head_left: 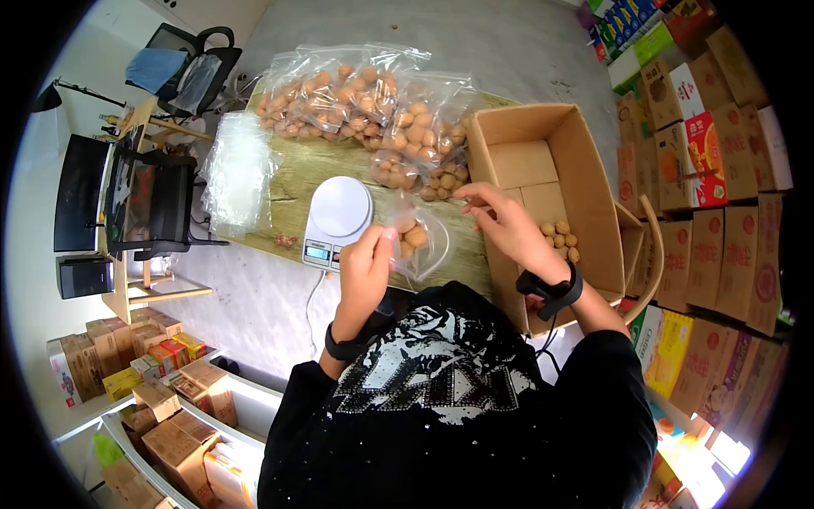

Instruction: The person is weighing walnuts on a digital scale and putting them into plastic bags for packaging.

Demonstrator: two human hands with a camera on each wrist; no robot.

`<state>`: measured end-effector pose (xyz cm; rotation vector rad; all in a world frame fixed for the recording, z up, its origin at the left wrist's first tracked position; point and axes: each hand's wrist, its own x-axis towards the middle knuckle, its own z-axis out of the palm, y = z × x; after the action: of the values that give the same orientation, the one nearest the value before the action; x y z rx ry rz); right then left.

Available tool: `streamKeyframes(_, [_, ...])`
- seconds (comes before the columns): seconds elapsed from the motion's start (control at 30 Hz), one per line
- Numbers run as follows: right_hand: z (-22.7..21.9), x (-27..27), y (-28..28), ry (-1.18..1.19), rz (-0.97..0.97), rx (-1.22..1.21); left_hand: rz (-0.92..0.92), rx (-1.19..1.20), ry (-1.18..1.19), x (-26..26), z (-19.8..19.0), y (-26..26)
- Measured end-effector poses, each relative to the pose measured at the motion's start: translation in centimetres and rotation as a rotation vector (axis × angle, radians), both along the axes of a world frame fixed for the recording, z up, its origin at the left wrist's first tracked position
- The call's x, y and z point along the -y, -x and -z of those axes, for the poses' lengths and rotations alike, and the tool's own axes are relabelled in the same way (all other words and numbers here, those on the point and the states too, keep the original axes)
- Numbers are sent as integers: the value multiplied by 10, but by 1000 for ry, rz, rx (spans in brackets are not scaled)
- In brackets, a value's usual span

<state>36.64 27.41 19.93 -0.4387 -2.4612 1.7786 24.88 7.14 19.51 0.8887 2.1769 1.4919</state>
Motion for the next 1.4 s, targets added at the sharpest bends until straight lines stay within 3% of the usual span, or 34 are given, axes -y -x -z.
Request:
streamKeyframes(0.1, [11, 2, 15, -435, -207, 35, 197, -61, 46, 17, -29, 16])
streamKeyframes(0.13, [5, 8, 25, -438, -316, 180, 251, -83, 52, 21, -39, 21])
streamKeyframes(0.23, [28, 30, 53, -660, -484, -172, 381, -37, 53, 32, -62, 41])
streamKeyframes(0.27, [28, 38, 64, -563, -515, -243, 414, -5, 31, 34, -67, 49])
streamKeyframes(0.37, [46, 60, 90, -147, -685, -42, 435, 63, 16, 43, -68, 73])
streamKeyframes(0.4, [17, 66, 93, -15, -681, 131, 424, 95, 26, 46, -65, 83])
streamKeyframes(0.47, [26, 78, 104, 101, -600, 182, 418, 118, 83, 55, -53, 106])
streamKeyframes(0.6, [80, 95, 112, 269, -308, 139, 361, 329, -123, 69, -10, 159])
streamKeyframes(0.7, [98, 97, 126, 297, -107, 104, 85, 410, -219, 71, 47, 190])
streamKeyframes(0.77, [95, 103, 139, 332, 56, 232, 249, 445, -92, 76, 92, 204])
streamKeyframes(0.87, [102, 105, 166, 443, 179, 356, 467, 549, 77, 74, 122, 208])
streamKeyframes(0.97, [143, 113, 184, 497, 246, 220, 488, 643, 27, 72, 145, 214])
streamKeyframes(1.0, [169, 118, 191, 720, 343, 166, 456, 667, 22, 71, 148, 216])
streamKeyframes(1.1, [182, 131, 208, 775, 512, 130, 410, 533, 57, 71, 173, 226])
streamKeyframes(1.17, [192, 134, 213, 567, 550, 135, 402, 367, 95, 75, 199, 232])
streamKeyframes(1.33, [218, 140, 219, 23, 663, 89, 379, -88, 125, 77, 195, 228])
streamKeyframes(1.4, [218, 142, 221, 56, 693, 47, 400, -103, 104, 77, 199, 230])
